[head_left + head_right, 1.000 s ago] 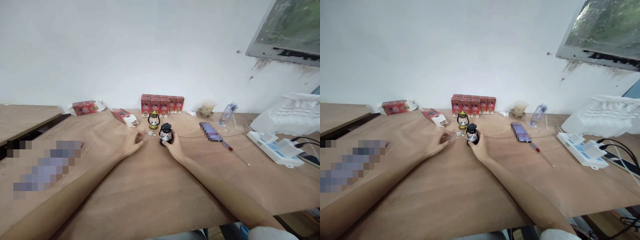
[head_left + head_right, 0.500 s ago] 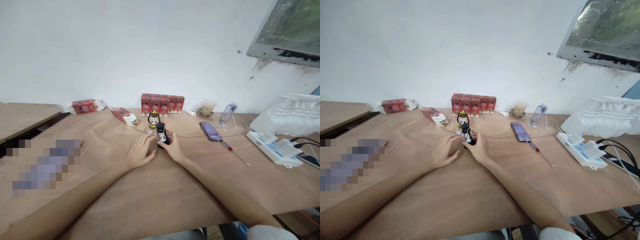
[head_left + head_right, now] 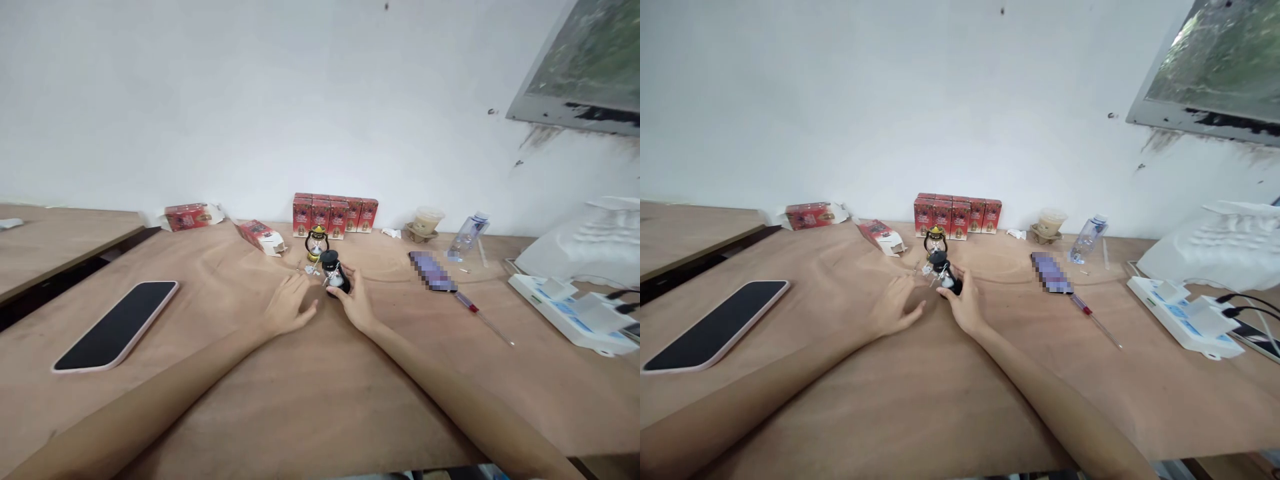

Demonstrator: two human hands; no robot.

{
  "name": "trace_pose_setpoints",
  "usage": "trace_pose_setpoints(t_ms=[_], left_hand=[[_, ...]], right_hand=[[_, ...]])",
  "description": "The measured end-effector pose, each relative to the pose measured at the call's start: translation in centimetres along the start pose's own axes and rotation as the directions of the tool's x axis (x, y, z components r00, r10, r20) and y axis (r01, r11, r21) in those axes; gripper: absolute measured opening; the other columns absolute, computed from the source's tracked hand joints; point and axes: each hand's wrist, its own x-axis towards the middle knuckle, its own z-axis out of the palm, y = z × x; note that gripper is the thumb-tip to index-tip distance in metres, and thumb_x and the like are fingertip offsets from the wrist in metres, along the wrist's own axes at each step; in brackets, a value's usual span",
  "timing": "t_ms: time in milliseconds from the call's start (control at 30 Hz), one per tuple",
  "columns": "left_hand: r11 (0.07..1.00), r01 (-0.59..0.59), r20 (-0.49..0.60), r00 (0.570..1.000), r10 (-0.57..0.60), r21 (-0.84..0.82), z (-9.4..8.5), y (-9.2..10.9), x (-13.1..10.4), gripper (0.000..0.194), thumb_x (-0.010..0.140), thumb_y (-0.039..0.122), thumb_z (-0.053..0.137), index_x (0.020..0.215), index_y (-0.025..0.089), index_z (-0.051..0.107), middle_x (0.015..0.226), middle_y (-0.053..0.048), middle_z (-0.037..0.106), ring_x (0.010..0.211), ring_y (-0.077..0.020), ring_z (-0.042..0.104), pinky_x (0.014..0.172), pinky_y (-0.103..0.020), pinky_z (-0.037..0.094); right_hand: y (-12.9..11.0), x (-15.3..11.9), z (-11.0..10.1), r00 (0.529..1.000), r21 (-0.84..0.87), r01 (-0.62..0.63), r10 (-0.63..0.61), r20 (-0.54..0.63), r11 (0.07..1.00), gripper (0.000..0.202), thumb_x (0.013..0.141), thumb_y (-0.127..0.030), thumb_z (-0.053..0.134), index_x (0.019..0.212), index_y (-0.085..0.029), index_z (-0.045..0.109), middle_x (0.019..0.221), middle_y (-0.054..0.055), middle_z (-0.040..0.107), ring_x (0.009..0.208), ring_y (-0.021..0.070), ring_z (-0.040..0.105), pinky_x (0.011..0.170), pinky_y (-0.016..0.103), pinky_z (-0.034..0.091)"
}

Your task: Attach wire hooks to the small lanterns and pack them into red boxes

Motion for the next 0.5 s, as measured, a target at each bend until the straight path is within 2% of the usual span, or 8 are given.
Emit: trace_pose_setpoints(t_ms=[67,133,200,300,400,500], left_hand=[[0.998,-0.061,0.067,0.996,0.062,-0.019,-0.2,0.2,0.1,0.043,0.084,0.026,0.042,0.127,0.018,0.047,0.123,-0.013,0.058,0.109,-0.0257,0.054,0.092,-0.04,0.039],[0.994,-0.102,0.155,0.982,0.108,-0.044,-0.2,0.1,0.2,0.052,0.084,0.024,0.043,0.135,0.022,0.04,0.143,-0.01,0.043,0.121,-0.0248,0.049,0.101,-0.041,0.034],[0.991,-0.115,0.275,0.953,0.131,-0.074,0.1,-0.1,0.3,0.05,0.084,0.023,0.042,0.134,0.025,0.043,0.146,-0.007,0.039,0.127,-0.0251,0.045,0.104,-0.044,0.032],[0.986,-0.107,0.403,0.903,0.15,-0.126,0.7,-0.5,0.3,0.044,0.087,0.024,0.039,0.13,0.027,0.049,0.14,-0.004,0.049,0.13,-0.0241,0.042,0.106,-0.046,0.03],[0.987,-0.098,0.391,0.909,0.141,-0.127,0.7,-1.0,0.4,0.042,0.087,0.027,0.041,0.127,0.026,0.05,0.137,-0.004,0.052,0.128,-0.0225,0.044,0.108,-0.045,0.029],[0.999,-0.035,0.315,0.948,0.038,-0.018,0.1,-2.6,0.5,0.041,0.084,0.03,0.045,0.124,0.021,0.052,0.136,-0.01,0.052,0.128,-0.0257,0.044,0.106,-0.047,0.03]], right_hand=[[0.2,0.1,0.1,0.999,0.081,-0.025,0.027,-0.019,0.996,0.05,0.07,-0.03,0.07,0.114,-0.021,0.047,0.121,0.01,0.06,0.113,0.0218,0.056,0.099,0.04,0.043],[0.5,0.3,0.1,0.997,0.156,-0.041,0.049,-0.052,0.987,0.052,0.07,-0.033,0.069,0.114,-0.021,0.044,0.122,0.01,0.059,0.112,0.0216,0.057,0.098,0.04,0.044],[0.8,0.4,0.0,0.991,0.191,-0.045,0.067,-0.113,0.981,0.054,0.069,-0.034,0.07,0.113,-0.021,0.042,0.121,0.011,0.058,0.11,0.0214,0.058,0.097,0.041,0.044],[1.3,0.5,-0.1,0.972,0.162,-0.05,0.085,-0.217,0.986,0.056,0.068,-0.036,0.069,0.113,-0.022,0.039,0.122,0.011,0.056,0.111,0.0208,0.056,0.099,0.042,0.041],[1.5,0.5,-0.3,0.962,0.099,-0.057,0.082,-0.261,0.993,0.057,0.069,-0.037,0.068,0.114,-0.022,0.038,0.121,0.011,0.055,0.111,0.0211,0.055,0.099,0.042,0.04],[1.5,0.5,-0.5,0.946,0.063,-0.121,0.134,-0.295,0.991,0.058,0.067,-0.035,0.069,0.114,-0.022,0.038,0.117,0.012,0.057,0.108,0.0227,0.057,0.096,0.043,0.042]])
